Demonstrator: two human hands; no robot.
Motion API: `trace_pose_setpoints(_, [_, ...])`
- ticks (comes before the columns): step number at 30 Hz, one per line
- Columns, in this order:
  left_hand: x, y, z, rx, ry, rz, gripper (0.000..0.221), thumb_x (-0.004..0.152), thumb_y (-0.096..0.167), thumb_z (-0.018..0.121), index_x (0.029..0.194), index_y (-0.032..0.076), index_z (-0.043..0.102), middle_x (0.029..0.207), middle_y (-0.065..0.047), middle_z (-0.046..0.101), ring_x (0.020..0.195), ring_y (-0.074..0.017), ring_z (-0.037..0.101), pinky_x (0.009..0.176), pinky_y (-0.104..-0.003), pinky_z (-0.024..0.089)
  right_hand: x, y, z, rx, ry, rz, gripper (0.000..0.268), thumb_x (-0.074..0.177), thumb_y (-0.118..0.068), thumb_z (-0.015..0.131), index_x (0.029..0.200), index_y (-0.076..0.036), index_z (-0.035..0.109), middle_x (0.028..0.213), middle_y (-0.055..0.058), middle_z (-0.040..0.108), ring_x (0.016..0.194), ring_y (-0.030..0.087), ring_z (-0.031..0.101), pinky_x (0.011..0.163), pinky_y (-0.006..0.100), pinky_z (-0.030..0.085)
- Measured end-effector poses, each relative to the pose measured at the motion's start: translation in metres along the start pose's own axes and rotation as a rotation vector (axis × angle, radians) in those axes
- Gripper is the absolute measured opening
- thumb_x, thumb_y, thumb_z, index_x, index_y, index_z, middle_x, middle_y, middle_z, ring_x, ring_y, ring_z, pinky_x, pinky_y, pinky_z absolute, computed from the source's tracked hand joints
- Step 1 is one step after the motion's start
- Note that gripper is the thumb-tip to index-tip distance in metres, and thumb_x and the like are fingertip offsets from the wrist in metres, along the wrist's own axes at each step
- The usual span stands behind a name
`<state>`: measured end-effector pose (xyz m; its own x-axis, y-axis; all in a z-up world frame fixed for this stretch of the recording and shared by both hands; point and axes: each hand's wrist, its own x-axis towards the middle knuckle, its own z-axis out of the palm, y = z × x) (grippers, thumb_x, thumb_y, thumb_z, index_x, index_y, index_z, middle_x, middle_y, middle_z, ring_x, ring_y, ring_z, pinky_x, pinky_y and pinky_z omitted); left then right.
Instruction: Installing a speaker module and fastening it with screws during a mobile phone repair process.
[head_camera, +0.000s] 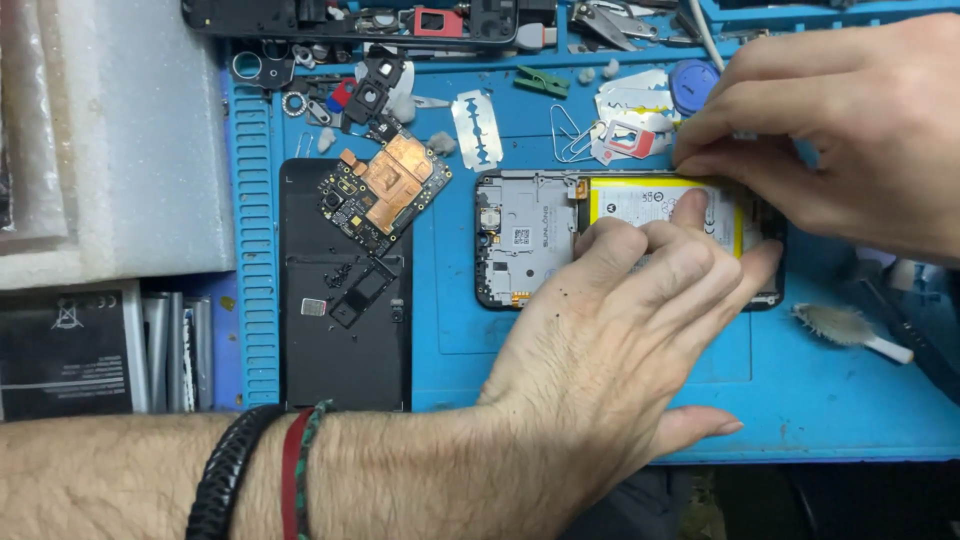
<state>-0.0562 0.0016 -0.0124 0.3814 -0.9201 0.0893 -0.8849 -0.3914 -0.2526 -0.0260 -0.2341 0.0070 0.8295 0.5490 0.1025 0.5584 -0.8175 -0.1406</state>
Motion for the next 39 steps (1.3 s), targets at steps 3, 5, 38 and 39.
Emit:
trace_pose_setpoints(3, [0.0,0.0,-0.002,-0.004,0.028,-0.023,0.111,0.082,0.108,0.028,0.144,0.019,0.05,0.124,0.001,0.05,0.117,-0.0212,0.045,0.097,-0.04,0.04,0.01,-0.011,0.005,-0.016,0.052,0.043,0.01,0.114,-0.021,0.072,0.116,-0.022,0.082,0.11,-0.006,0.076,0.099,0.02,0.073,0.064,0.036,0.05])
trace_pose_setpoints(5, [-0.001,-0.001,-0.002,0.012,0.033,-0.035,0.114,0.08,0.109,0.028,0.15,0.021,0.048,0.125,0.002,0.05,0.118,-0.0204,0.044,0.1,-0.038,0.038,0.016,-0.01,0.006,-0.083,0.026,0.042,0.01,0.114,-0.027,0.072,0.115,-0.023,0.081,0.108,-0.008,0.075,0.098,0.02,0.074,0.06,0.037,0.049])
trace_pose_setpoints(38, [-0.002,-0.003,-0.003,0.042,0.049,-0.036,0.114,0.078,0.111,0.028,0.149,0.024,0.05,0.124,0.005,0.047,0.114,-0.0176,0.044,0.103,-0.036,0.038,0.012,-0.021,0.01,0.077,0.105,0.033,0.008,0.11,-0.013,0.075,0.113,-0.007,0.081,0.107,0.004,0.075,0.093,0.022,0.073,0.065,0.037,0.051])
trace_pose_setpoints(39, [-0.003,-0.003,-0.003,0.051,0.052,-0.04,0.114,0.078,0.112,0.028,0.146,0.023,0.05,0.124,0.004,0.047,0.114,-0.0175,0.044,0.103,-0.035,0.038,0.012,-0.02,0.01,0.056,0.099,0.028,0.009,0.11,-0.014,0.074,0.114,-0.008,0.081,0.109,0.003,0.076,0.095,0.021,0.074,0.065,0.037,0.051])
